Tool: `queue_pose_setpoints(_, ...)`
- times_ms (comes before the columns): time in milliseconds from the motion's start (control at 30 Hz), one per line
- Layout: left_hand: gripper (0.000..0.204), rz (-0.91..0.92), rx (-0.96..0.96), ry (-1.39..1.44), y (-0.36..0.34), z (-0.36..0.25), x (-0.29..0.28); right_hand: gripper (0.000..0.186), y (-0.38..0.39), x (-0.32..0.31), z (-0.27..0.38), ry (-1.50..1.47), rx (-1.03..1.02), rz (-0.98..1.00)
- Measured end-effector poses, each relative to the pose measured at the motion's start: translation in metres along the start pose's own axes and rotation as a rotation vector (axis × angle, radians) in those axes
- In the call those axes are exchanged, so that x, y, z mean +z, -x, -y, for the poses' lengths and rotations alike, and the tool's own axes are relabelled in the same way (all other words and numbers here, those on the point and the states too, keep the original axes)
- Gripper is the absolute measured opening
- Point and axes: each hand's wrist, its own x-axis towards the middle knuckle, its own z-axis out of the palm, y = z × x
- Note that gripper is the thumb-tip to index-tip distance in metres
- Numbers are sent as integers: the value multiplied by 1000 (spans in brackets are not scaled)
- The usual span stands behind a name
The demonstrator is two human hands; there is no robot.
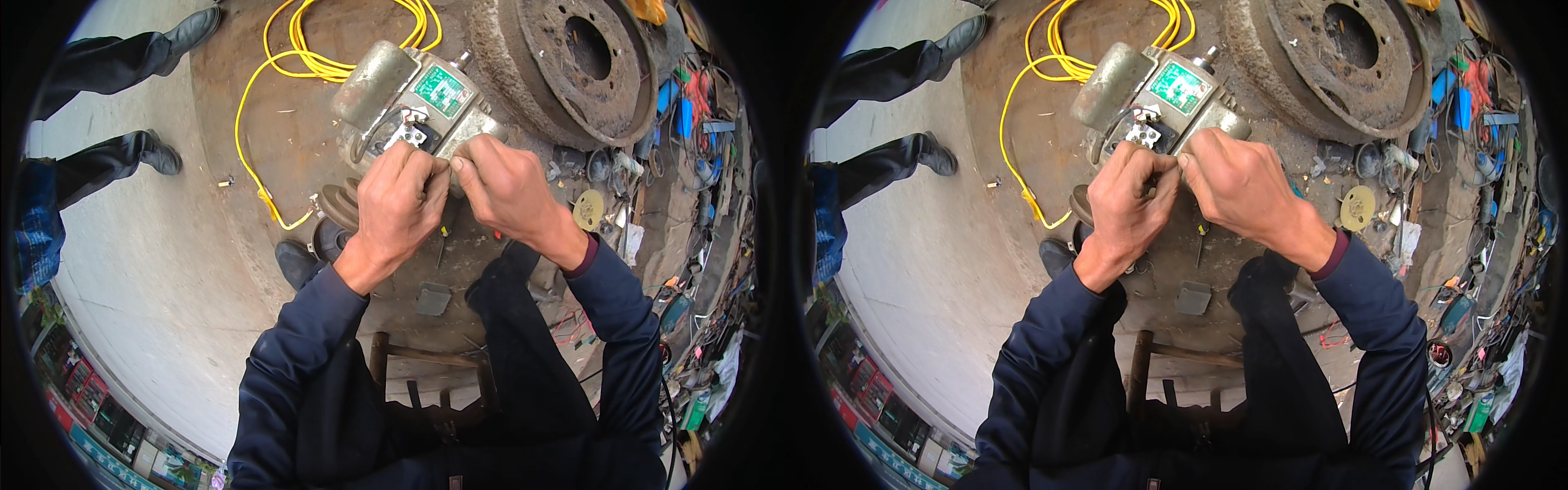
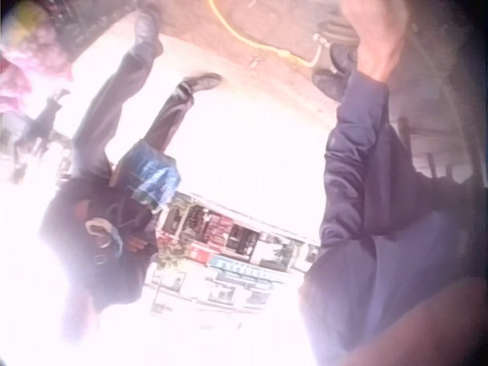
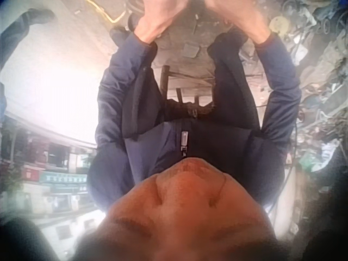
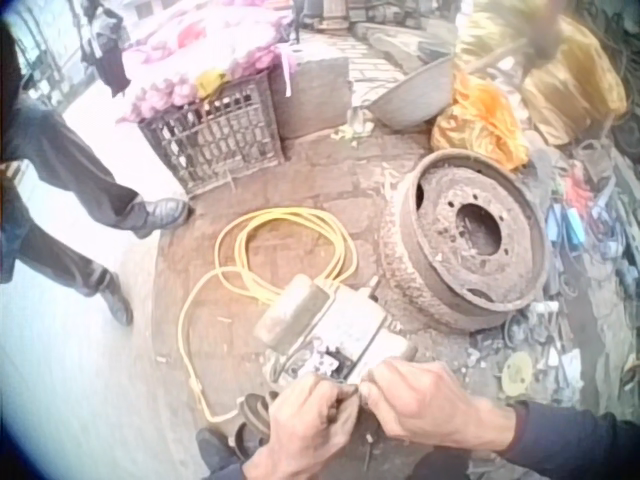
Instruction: The person uses a screwdriver and pliers to adjust and secure wires inside the terminal box of a small electric motor. They repeatedly tighten screws, strip wire ends, and reposition connections while holding the motor steady.
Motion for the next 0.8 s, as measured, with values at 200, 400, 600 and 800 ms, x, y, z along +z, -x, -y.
queue_pose_setpoints(200, 18, -7, -18, -5, 0, -1, 1, 22, 0, 5, 4, 19, 200, 16)
queue_pose_setpoints(400, 17, -15, -27, 10, 0, -1, 0, 12, 2, -10, 3, -228, 221, 7)
queue_pose_setpoints(600, 15, -38, -13, 10, 0, 1, 1, 13, -4, -4, -3, -105, -71, -4)
queue_pose_setpoints(800, 14, -32, -67, 12, 0, 0, 0, 16, -6, -1, -7, -12, -81, 31)
